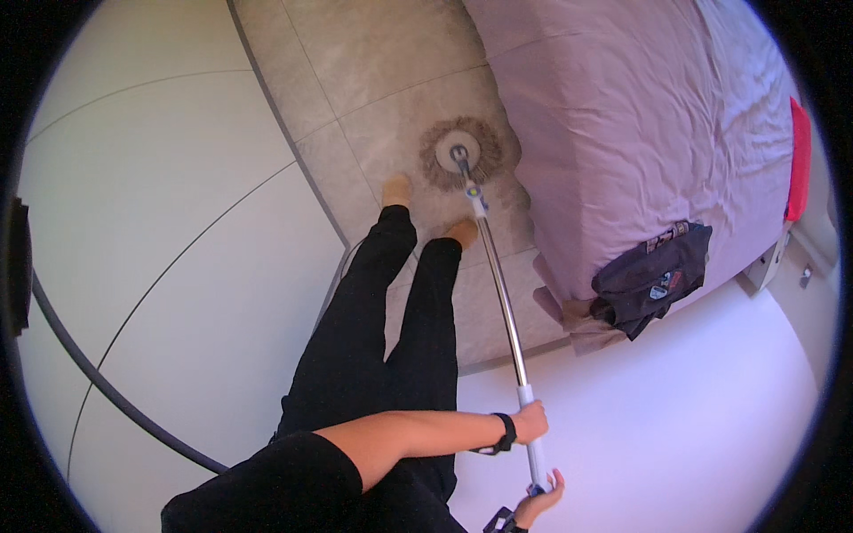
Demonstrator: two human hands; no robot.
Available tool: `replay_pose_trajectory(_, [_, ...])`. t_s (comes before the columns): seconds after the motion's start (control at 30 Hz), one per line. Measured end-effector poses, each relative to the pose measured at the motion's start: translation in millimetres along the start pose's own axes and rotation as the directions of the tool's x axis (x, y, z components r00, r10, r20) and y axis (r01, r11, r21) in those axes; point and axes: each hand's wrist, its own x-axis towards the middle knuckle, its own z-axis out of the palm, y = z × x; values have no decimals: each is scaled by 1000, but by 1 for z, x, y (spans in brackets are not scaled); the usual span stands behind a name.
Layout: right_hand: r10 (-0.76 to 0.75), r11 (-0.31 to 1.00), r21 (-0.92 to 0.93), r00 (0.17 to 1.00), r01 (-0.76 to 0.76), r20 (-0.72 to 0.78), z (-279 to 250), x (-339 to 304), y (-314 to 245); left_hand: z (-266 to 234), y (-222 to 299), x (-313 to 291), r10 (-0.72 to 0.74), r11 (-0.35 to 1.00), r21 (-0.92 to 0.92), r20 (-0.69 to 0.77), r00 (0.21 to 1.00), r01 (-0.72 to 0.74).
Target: Mopping the floor starting in a bathroom and moving into a bedroom.
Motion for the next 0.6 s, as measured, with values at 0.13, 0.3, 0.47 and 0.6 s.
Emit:
replay_pose_trajectory(0.13, [109,991,9,864,-131,491,103,-21,17,27,-111,-47,-82,979,148,-332,940,138])
replay_pose_trajectory(0.3, [-64,972,-40,428,230,902,276,-25,-51,-93,-279,-120,-131,963,115,-588,799,242])
replay_pose_trajectory(0.47, [-258,832,188,65,522,964,427,-46,-179,-217,-369,-155,-181,687,347,-769,613,639])
replay_pose_trajectory(0.6, [-266,699,160,46,697,963,456,-50,-230,-260,-378,-133,-339,494,456,-683,647,740])
